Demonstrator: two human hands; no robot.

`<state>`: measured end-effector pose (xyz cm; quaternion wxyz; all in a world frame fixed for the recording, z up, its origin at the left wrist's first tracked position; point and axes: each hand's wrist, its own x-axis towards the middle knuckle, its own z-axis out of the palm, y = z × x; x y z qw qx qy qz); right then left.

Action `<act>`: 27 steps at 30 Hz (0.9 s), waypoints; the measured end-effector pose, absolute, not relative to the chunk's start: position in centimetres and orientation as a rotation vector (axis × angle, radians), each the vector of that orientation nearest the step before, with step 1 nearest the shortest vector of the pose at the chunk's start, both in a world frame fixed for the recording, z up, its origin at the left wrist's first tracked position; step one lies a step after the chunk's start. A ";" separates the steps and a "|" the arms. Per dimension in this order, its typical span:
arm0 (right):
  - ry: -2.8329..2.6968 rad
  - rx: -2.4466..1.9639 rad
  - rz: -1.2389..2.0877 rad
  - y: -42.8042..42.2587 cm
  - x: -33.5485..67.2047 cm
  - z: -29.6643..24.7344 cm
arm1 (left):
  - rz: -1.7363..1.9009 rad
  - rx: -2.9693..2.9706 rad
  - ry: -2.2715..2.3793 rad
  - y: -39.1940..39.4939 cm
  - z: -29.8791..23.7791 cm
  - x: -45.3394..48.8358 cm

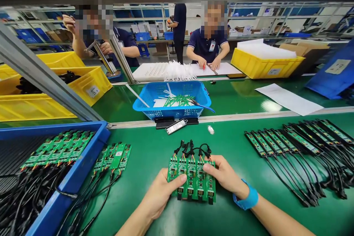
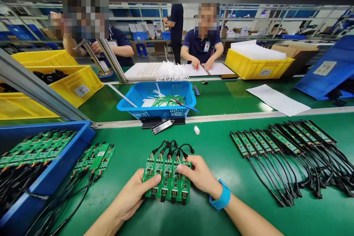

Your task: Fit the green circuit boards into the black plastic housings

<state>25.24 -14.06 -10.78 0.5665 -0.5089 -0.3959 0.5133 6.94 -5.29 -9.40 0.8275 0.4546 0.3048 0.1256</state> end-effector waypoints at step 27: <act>-0.856 -0.963 1.480 -14.4 24.0 -11.5 | 0.230 0.734 0.586 -8.3 -10.2 7.1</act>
